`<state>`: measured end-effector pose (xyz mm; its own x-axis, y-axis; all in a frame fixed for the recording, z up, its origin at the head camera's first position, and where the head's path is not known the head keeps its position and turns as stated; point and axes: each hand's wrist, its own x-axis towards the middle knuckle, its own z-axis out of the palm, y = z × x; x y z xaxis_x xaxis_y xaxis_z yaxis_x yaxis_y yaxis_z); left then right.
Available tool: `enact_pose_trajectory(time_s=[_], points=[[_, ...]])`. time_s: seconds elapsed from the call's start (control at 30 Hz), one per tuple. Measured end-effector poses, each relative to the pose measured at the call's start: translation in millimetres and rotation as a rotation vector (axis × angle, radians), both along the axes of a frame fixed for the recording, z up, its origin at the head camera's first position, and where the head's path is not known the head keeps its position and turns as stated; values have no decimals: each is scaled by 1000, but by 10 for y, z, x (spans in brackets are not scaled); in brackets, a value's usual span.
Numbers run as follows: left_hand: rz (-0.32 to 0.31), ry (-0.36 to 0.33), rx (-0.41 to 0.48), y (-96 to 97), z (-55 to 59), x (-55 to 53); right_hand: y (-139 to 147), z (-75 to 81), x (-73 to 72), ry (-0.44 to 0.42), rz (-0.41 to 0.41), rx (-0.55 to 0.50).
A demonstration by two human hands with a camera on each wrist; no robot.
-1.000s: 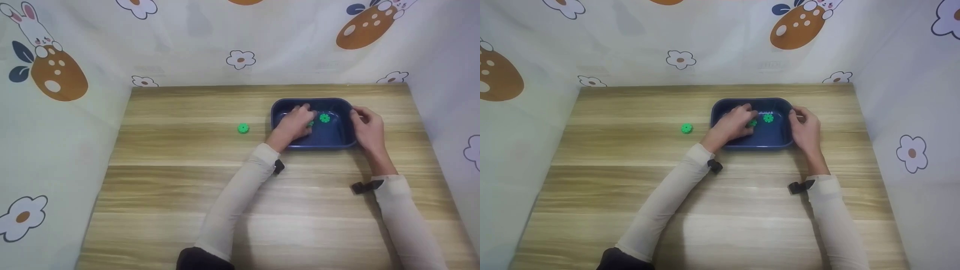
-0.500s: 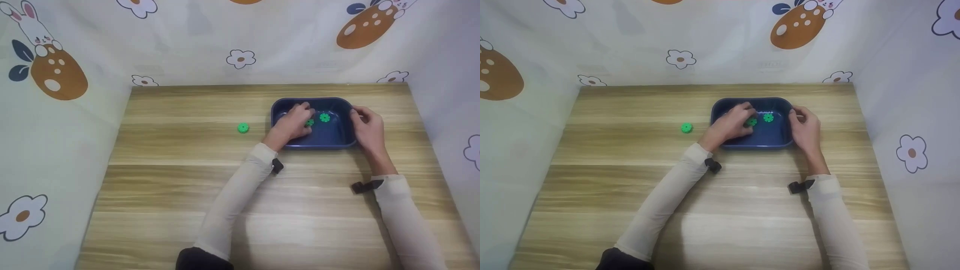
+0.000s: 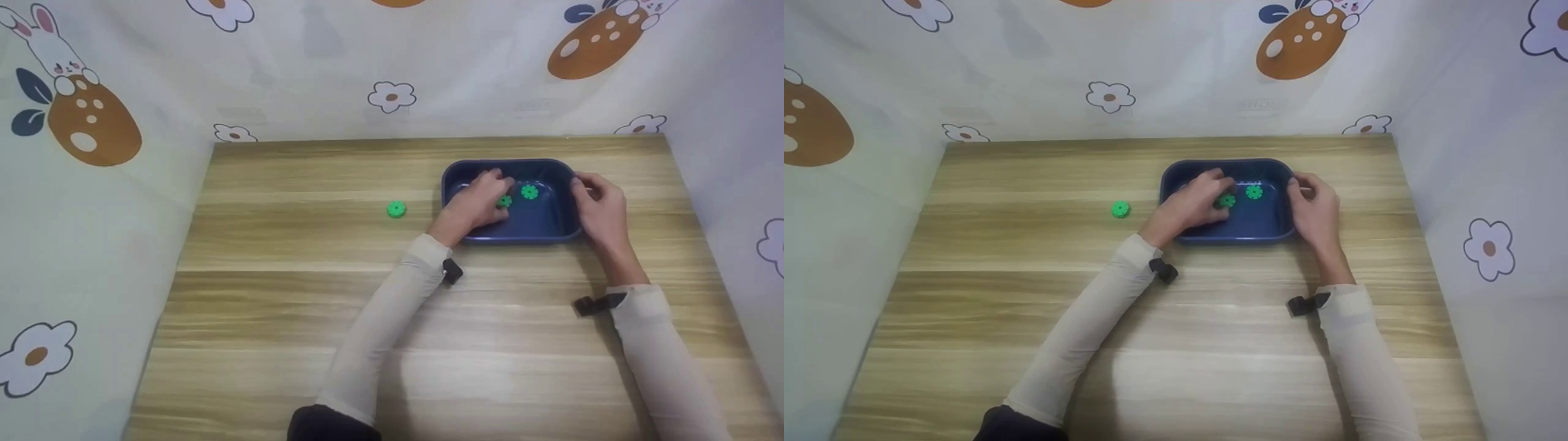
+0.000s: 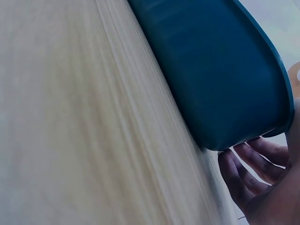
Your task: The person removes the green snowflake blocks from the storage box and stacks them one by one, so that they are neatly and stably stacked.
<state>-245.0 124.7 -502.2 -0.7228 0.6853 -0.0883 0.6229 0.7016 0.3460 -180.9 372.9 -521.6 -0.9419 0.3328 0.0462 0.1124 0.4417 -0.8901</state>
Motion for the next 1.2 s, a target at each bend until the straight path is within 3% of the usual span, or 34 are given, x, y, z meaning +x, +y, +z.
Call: enact_pose_trajectory(time_s=[0.2, 0.43, 0.73, 0.93, 1.2], points=[[-15, 14, 83, -37, 59, 15, -3, 10, 4, 3, 1, 5], [-38, 75, 203, -101, 134, 30, -21, 32, 15, 19, -4, 28], [-86, 141, 356, -296, 226, 124, -18, 22, 7, 33, 2, 11], [-72, 184, 392, -442, 264, 170, -4, 8, -9, 17, -1, -6], [-55, 204, 447, -622, 228, 221, 7, -7, -13, 7, -1, -7]])
